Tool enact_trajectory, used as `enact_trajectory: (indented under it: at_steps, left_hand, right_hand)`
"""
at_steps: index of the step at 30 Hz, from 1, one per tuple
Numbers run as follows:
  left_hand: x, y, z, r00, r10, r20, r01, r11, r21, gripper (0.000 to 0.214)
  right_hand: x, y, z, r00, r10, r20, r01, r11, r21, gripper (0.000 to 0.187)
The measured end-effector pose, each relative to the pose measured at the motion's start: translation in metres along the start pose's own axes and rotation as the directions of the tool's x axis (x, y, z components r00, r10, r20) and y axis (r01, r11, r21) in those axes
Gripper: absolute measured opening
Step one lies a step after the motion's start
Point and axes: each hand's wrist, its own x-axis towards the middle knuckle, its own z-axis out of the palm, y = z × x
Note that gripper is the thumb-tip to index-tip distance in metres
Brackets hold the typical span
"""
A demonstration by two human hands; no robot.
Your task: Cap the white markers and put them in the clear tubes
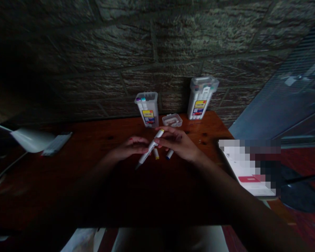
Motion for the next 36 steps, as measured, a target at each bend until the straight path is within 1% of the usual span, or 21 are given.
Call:
enact_trajectory:
  at_steps: [6,9,12,15,17,21,23,27,32,36]
  left_hand:
    - [0.0014,-0.0037,-0.0011,1.000,0.009,0.010,-0.008,0.999,-0.053,0.031]
    - [0.0019,-0.0015,0.0002,0.999,0.027,-0.018,-0.028,0.999,-0.044,0.032]
    - [0.0022,0.0011,0.0020,0.999,0.012,-0.034,-0.013,0.999,-0.051,0.034]
    - [0.0024,0.0020,0.0030,1.000,0.005,-0.029,-0.008,0.998,-0.069,0.034]
    - [0.0025,0.0019,0.0033,0.999,0.014,-0.030,-0.016,0.997,-0.072,0.034]
    - [0.0026,0.0010,0.0030,0.999,0.004,-0.039,-0.007,0.997,-0.081,0.034]
    - [0.0028,0.0004,0.0025,0.999,0.009,-0.052,-0.013,0.997,-0.075,0.035]
    - [0.0032,-0.0004,0.0018,0.997,0.031,-0.074,-0.035,0.998,-0.044,0.034]
    - [0.0038,-0.0010,0.0014,0.998,-0.016,-0.063,0.014,0.999,-0.046,0.038]
    - [0.0043,-0.0011,0.0015,0.997,0.021,-0.070,-0.021,1.000,-0.002,0.036]
  right_hand:
    - [-0.0028,-0.0031,0.0027,0.999,-0.018,0.035,0.018,1.000,-0.008,0.029]
    - [-0.0033,-0.0029,0.0025,0.999,-0.013,0.049,0.013,1.000,0.003,0.037]
    - [-0.0031,-0.0018,0.0011,0.999,0.006,0.050,-0.006,1.000,0.004,0.047]
    - [-0.0036,-0.0018,0.0004,0.998,0.026,0.061,-0.025,1.000,-0.013,0.048]
    - [-0.0044,-0.0026,0.0007,0.997,0.019,0.071,-0.018,1.000,-0.018,0.051]
    - [-0.0058,-0.0049,0.0015,0.998,-0.013,0.059,0.014,1.000,-0.013,0.062]
    - [-0.0060,-0.0060,0.0012,0.999,-0.022,0.041,0.022,1.000,-0.013,0.058]
    - [-0.0058,-0.0074,0.0000,1.000,-0.028,0.007,0.028,0.999,-0.018,0.039]
    - [-0.0037,-0.0051,-0.0008,1.000,-0.017,-0.006,0.017,1.000,-0.024,0.034]
    - [-0.0025,-0.0030,0.0001,1.000,-0.024,-0.003,0.024,0.999,-0.022,0.027]
